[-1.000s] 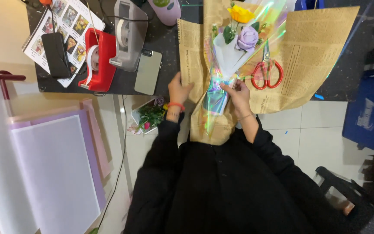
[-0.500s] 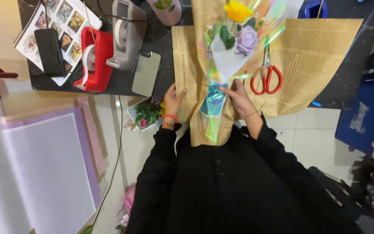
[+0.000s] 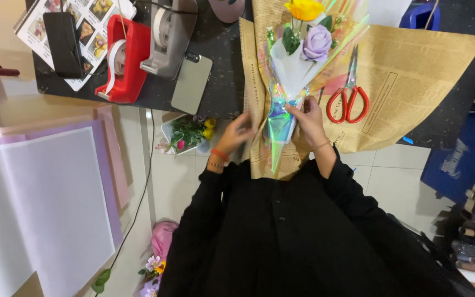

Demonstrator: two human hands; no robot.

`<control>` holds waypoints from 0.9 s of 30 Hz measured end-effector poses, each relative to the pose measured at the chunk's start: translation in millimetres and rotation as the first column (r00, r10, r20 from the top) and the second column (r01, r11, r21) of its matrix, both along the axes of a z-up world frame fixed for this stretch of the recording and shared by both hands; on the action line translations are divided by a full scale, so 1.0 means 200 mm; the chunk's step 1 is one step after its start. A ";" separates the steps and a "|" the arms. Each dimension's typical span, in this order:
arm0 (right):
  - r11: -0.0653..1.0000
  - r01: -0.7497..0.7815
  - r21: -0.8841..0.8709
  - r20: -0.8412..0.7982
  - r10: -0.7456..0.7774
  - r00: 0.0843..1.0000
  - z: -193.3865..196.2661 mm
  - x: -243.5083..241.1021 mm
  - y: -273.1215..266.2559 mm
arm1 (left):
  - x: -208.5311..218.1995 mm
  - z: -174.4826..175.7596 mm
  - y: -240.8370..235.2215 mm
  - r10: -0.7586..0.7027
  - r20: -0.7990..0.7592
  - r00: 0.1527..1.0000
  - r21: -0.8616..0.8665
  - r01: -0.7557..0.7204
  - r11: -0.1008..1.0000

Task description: The person wraps a small bouquet of artificial flowers with brown paper and iridescent cellophane. They fold the paper around the stems, cut a sheet of brown paper with scissors, and continue adjusting the wrapping around the bouquet.

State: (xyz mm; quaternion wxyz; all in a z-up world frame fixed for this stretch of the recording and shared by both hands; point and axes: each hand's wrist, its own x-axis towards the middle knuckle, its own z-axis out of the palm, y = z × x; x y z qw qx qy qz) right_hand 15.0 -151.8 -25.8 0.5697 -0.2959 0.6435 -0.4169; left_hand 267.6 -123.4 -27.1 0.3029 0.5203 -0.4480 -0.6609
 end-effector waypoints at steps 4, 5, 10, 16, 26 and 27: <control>1.000 -0.019 -0.001 0.028 0.019 0.999 0.05 -0.01 -0.02 | -0.14 -0.30 -0.15 0.461 -0.308 0.832 0.471 -0.288 0.834; 1.000 -0.017 0.006 0.044 0.017 0.999 0.06 -0.02 -0.02 | -0.16 -0.41 -0.20 0.528 -0.336 0.780 0.513 -0.319 0.797; 0.999 -0.028 -0.042 0.081 0.031 0.996 0.16 -0.02 0.02 | -0.24 -0.42 -0.13 0.334 -0.446 0.830 0.399 -0.149 0.905; 0.989 -0.054 -0.138 0.095 0.068 0.993 0.05 -0.10 0.11 | -0.24 -0.23 -0.19 0.154 -0.554 0.818 0.203 -0.047 0.978; 0.843 0.021 -0.538 0.004 -0.022 1.000 0.59 -0.09 -0.05 | -0.30 0.30 -0.39 -0.227 -0.362 0.904 -0.327 0.105 0.939; 0.836 0.018 -0.548 0.003 -0.020 1.000 0.63 -0.09 -0.06 | -0.31 0.30 -0.39 -0.229 -0.359 0.905 -0.338 0.102 0.936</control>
